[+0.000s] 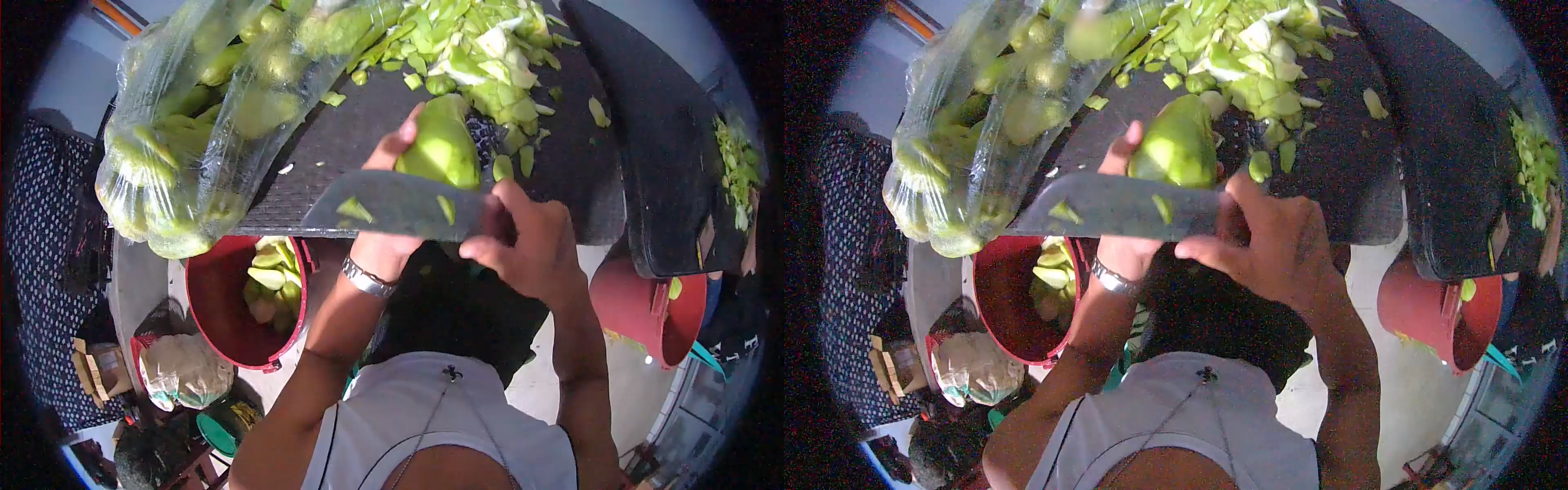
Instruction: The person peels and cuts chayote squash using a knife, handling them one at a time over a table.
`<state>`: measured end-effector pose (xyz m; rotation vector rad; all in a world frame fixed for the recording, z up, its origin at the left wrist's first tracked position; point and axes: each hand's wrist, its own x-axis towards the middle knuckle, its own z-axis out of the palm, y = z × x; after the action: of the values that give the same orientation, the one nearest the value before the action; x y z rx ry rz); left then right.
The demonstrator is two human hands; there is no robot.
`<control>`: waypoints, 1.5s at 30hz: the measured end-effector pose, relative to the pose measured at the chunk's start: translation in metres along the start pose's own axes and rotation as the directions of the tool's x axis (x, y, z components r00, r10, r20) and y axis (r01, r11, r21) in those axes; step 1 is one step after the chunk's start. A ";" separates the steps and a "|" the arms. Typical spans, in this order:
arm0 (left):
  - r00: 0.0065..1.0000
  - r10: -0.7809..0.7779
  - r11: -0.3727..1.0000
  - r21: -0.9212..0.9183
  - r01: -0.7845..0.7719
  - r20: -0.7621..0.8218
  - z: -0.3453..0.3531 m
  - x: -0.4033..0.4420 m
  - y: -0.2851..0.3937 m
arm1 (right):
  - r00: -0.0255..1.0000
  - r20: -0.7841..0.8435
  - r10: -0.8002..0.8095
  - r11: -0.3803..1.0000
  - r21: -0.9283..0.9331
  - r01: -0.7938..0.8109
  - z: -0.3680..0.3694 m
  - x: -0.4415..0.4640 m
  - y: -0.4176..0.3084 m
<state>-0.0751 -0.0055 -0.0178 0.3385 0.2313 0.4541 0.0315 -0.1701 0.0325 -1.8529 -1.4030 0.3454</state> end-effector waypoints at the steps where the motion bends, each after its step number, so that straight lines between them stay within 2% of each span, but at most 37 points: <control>1: 0.999 0.026 0.999 0.042 -0.027 0.029 0.004 -0.001 0.002 | 1.000 0.000 -0.031 0.998 -0.048 0.031 -0.001 0.002 -0.002; 3: 0.994 0.102 0.995 0.017 -0.103 0.049 0.009 -0.002 -0.003 | 0.997 0.003 -0.076 0.988 -0.137 0.076 -0.002 0.002 -0.005; 4: 0.992 0.082 0.997 -0.001 -0.082 0.093 0.012 -0.003 -0.002 | 0.993 -0.005 -0.115 0.982 -0.151 0.113 -0.002 0.001 -0.004; 6: 0.993 0.081 0.997 0.002 -0.081 0.081 0.010 -0.006 -0.003 | 0.982 -0.006 -0.191 0.966 -0.177 0.187 -0.001 0.001 -0.001; 9: 0.995 0.073 0.997 -0.003 -0.073 0.062 -0.001 -0.008 -0.006 | 0.992 0.000 -0.127 0.963 -0.241 0.124 -0.007 0.005 0.006; 12: 0.994 0.064 0.998 -0.035 -0.061 0.087 -0.007 -0.006 -0.011 | 0.998 0.061 -0.023 0.984 -0.174 0.034 -0.013 0.006 0.017; 15: 0.984 0.090 0.996 -0.005 -0.090 0.155 -0.007 -0.001 -0.011 | 0.994 0.041 -0.097 0.983 -0.154 0.102 -0.010 0.005 0.022; 18: 0.973 0.122 0.992 -0.034 -0.118 0.194 -0.011 -0.008 -0.011 | 0.998 0.062 -0.005 0.978 -0.207 0.018 -0.021 0.017 0.043; 19: 0.967 0.137 0.990 -0.057 -0.128 0.216 -0.010 -0.007 -0.010 | 0.997 0.071 0.004 0.986 -0.167 0.008 -0.020 0.018 0.043; 23: 0.975 0.161 0.976 0.121 -0.181 0.154 -0.008 -0.004 -0.016 | 0.993 0.118 -0.003 0.998 -0.062 0.011 -0.021 0.025 0.036; 27: 0.975 0.180 0.974 0.113 -0.195 0.130 -0.010 -0.002 -0.010 | 0.995 0.100 -0.009 0.995 -0.102 0.019 -0.019 0.037 0.051; 30: 0.969 0.195 0.973 0.095 -0.210 0.150 -0.003 0.000 -0.011 | 0.993 0.056 -0.107 0.993 -0.035 0.109 -0.015 0.038 0.046; 32: 0.977 0.179 0.976 0.106 -0.192 0.119 -0.001 -0.005 -0.011 | 0.996 -0.008 -0.087 0.992 -0.093 0.086 -0.018 0.044 0.056; 34: 0.984 0.141 0.981 0.118 -0.153 0.105 0.002 -0.005 -0.005 | 0.999 -0.004 -0.053 0.991 -0.122 0.052 -0.020 0.051 0.063; 36: 0.981 0.172 0.971 0.153 -0.185 0.094 0.008 -0.003 -0.004 | 0.996 0.088 0.002 0.992 -0.125 0.009 -0.022 0.059 0.071; 39: 0.987 0.147 0.974 0.165 -0.155 0.062 0.008 -0.006 -0.006 | 0.992 0.020 -0.124 0.990 -0.071 0.125 -0.017 0.069 0.070; 43: 0.990 0.134 0.984 0.117 -0.137 0.035 -0.004 0.006 -0.002 | 0.964 0.266 -0.013 1.000 0.021 0.008 -0.034 0.108 0.101; 44: 0.994 0.108 0.991 0.079 -0.110 0.033 -0.006 0.008 0.001 | 0.940 0.305 0.154 0.988 -0.063 -0.141 -0.038 0.114 0.090; 45: 0.997 0.076 0.996 0.040 -0.076 0.023 -0.010 0.008 0.001 | 0.950 0.279 0.138 0.990 -0.061 -0.125 -0.035 0.115 0.092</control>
<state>-0.0720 0.0020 -0.0278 0.3929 0.2072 0.5210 0.1583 -0.0889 0.0160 -1.9972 -1.4857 0.6754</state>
